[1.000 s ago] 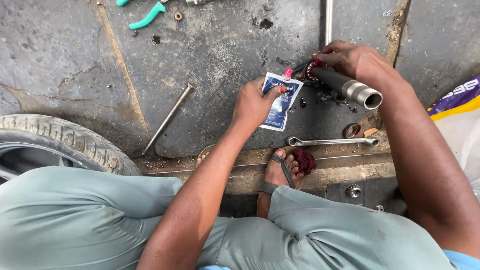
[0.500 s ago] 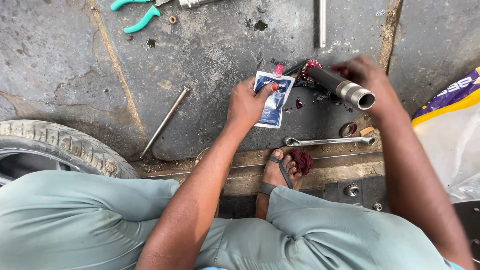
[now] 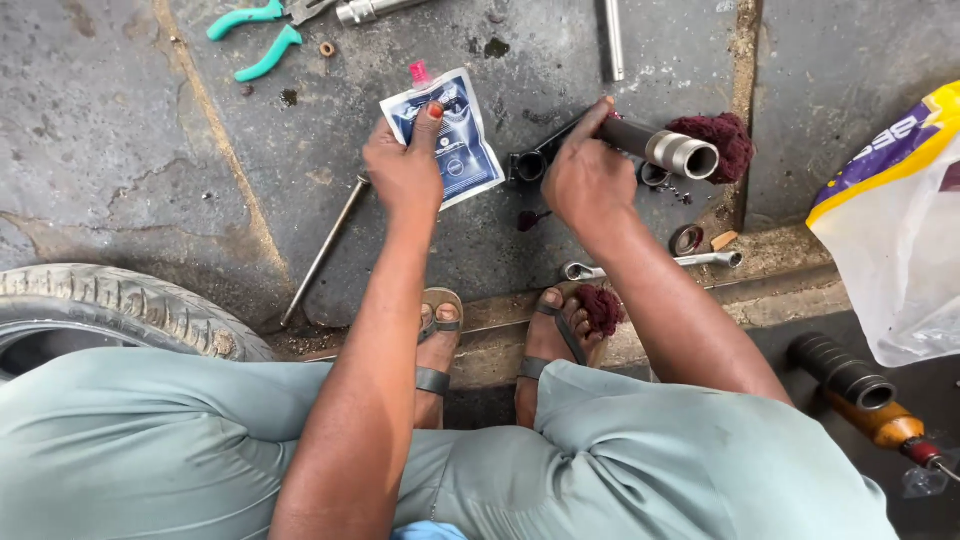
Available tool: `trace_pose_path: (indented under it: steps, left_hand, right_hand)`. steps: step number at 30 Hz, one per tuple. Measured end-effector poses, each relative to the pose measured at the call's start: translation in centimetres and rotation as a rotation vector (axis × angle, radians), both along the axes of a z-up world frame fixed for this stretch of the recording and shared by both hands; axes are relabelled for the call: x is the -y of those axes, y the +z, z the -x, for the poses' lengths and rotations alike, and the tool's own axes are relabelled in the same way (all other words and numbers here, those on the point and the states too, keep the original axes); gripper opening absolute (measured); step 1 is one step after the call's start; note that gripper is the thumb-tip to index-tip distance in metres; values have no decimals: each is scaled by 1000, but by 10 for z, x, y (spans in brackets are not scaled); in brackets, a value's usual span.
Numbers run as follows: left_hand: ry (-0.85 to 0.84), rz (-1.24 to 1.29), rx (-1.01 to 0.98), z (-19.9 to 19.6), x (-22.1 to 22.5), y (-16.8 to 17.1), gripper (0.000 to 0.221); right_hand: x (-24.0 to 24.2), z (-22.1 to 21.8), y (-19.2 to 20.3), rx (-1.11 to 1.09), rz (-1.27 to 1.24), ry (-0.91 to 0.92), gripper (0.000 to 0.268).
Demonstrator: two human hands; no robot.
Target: Greasing and assembling internal components of a motorcycle front fork.
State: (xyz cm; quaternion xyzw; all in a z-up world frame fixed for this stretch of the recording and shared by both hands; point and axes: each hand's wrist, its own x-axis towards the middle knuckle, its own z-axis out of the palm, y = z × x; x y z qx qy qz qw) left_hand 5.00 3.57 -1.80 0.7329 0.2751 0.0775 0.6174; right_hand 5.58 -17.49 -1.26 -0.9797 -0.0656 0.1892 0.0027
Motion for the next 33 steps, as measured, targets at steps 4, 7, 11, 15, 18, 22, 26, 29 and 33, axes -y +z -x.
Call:
trace_pose_path:
  steps: [4,7,11,15,18,22,26,29,33]
  left_hand:
    - [13,28,18,3,6,7,33]
    - [4,49,-1,10,12,8,33]
    - [-25,27,-50,5,20,11,30]
    - [-75,27,-46,11,27,16,29]
    - [-92,-13,-55,10,29,28,28]
    - [-84,-6,-75,11,27,29,27]
    - [-94,-10,-69,17,29,24,27]
    - [-112,-9,-53,17,37,18,28]
    - [-124,-21,-28,20,34,23,28]
  right_hand:
    - [0,9,-1,-50,27,10,80]
    - [5,28,8,-157,58,-4,83]
    - [18,35,21,-223,74,52,81]
    - [28,29,7,-209,188,157,82]
    - [38,30,-4,-234,299,187,89]
    - [64,46,-7,-239,351,217,89]
    - [63,50,9,-186,285,271,86]
    - [67,40,3,-128,251,264,86]
    - [74,42,-11,-75,264,275,85]
